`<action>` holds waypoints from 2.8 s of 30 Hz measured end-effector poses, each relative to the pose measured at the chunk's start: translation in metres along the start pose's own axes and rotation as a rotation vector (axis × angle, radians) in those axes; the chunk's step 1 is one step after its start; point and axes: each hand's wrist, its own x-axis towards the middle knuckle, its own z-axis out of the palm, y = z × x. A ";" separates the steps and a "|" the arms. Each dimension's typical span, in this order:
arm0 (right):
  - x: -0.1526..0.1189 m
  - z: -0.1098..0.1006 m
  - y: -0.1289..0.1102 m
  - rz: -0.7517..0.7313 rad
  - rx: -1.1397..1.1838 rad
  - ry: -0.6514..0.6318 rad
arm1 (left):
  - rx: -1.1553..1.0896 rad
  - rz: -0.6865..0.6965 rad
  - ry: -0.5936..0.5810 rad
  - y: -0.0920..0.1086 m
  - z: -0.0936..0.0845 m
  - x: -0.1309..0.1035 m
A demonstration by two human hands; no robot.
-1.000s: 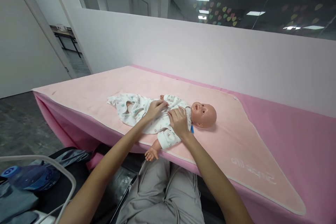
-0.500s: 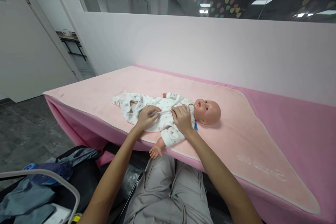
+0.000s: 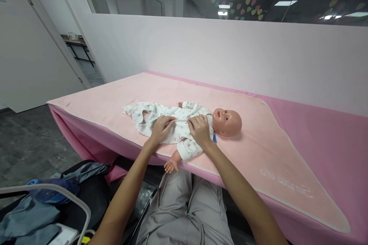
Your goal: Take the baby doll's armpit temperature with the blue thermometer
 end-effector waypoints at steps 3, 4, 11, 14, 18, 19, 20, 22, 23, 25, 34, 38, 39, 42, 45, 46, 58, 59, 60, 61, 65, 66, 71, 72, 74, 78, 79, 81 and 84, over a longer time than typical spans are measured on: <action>-0.001 0.000 0.000 -0.004 0.009 -0.002 | 0.027 0.022 -0.003 0.001 -0.002 -0.001; -0.001 0.000 0.000 -0.005 0.011 -0.001 | 0.031 0.024 0.001 0.001 -0.003 -0.001; 0.002 -0.006 0.000 -0.070 -0.076 -0.075 | -0.104 -0.010 0.008 -0.003 -0.005 0.001; 0.002 -0.025 -0.005 -0.150 -0.147 -0.163 | -0.185 -0.027 0.050 -0.006 -0.006 0.000; -0.022 -0.063 -0.017 0.023 -0.160 -0.116 | -0.165 0.014 0.096 -0.009 -0.004 -0.001; -0.033 -0.072 -0.019 0.091 -0.159 -0.105 | -0.116 0.041 0.106 -0.009 -0.003 -0.001; -0.045 -0.079 -0.021 0.154 -0.164 -0.106 | -0.060 0.073 0.113 -0.010 -0.003 -0.001; -0.072 -0.090 -0.022 0.283 -0.209 -0.142 | 0.047 0.141 0.092 -0.009 -0.005 0.000; -0.085 -0.093 -0.021 0.343 -0.245 -0.180 | 0.097 0.172 0.069 -0.009 -0.007 0.000; -0.107 -0.095 -0.021 0.439 -0.314 -0.243 | 0.201 0.219 0.003 -0.007 -0.014 0.001; -0.118 -0.102 -0.024 0.621 -0.395 -0.191 | 0.092 0.193 -0.060 0.037 -0.026 0.043; -0.107 -0.130 -0.021 0.715 -0.467 -0.081 | -0.184 0.199 -0.313 0.047 0.016 0.072; -0.103 -0.138 -0.021 0.710 -0.467 -0.035 | -0.248 0.175 -0.357 0.046 0.027 0.076; -0.083 -0.161 -0.025 0.640 -0.405 0.069 | -0.472 0.008 -0.338 0.037 0.046 0.081; -0.052 -0.164 -0.028 0.523 -0.333 0.074 | -0.714 -0.212 -0.236 0.028 0.048 0.077; -0.039 -0.160 -0.026 0.487 -0.323 0.036 | -0.788 -0.259 -0.223 0.027 0.047 0.075; 0.055 -0.009 0.015 0.461 -0.422 -0.471 | -0.919 -0.239 -0.333 0.029 0.037 0.065; 0.052 -0.005 0.015 0.463 -0.423 -0.450 | -0.894 -0.239 -0.337 0.030 0.036 0.065; 0.049 -0.002 0.014 0.464 -0.422 -0.430 | -0.871 -0.250 -0.356 0.031 0.035 0.066; 0.046 -0.002 0.014 0.461 -0.417 -0.416 | -0.849 -0.271 -0.391 0.033 0.033 0.069; 0.042 -0.005 0.013 0.449 -0.408 -0.397 | -0.700 -0.397 -0.599 0.038 0.027 0.100; 0.042 -0.005 0.013 0.445 -0.413 -0.391 | -0.595 -0.415 -0.632 0.039 0.027 0.111; 0.042 -0.002 0.016 0.420 -0.437 -0.399 | 0.079 -0.290 -0.343 0.037 0.047 0.158; 0.041 -0.002 0.016 0.418 -0.437 -0.401 | 0.121 -0.280 -0.303 0.036 0.054 0.160; 0.041 -0.001 0.017 0.418 -0.431 -0.402 | 0.182 -0.260 -0.276 0.032 0.070 0.156; 0.043 -0.004 0.014 0.423 -0.433 -0.430 | 0.282 -0.263 -0.307 0.026 0.089 0.137; 0.044 -0.006 0.012 0.423 -0.436 -0.438 | 0.307 -0.276 -0.303 0.024 0.090 0.133; 0.044 -0.008 0.007 0.417 -0.443 -0.442 | 0.356 -0.294 -0.279 0.022 0.089 0.129; 0.041 -0.014 0.002 0.355 -0.459 -0.445 | 0.409 -0.276 -0.241 0.019 0.087 0.127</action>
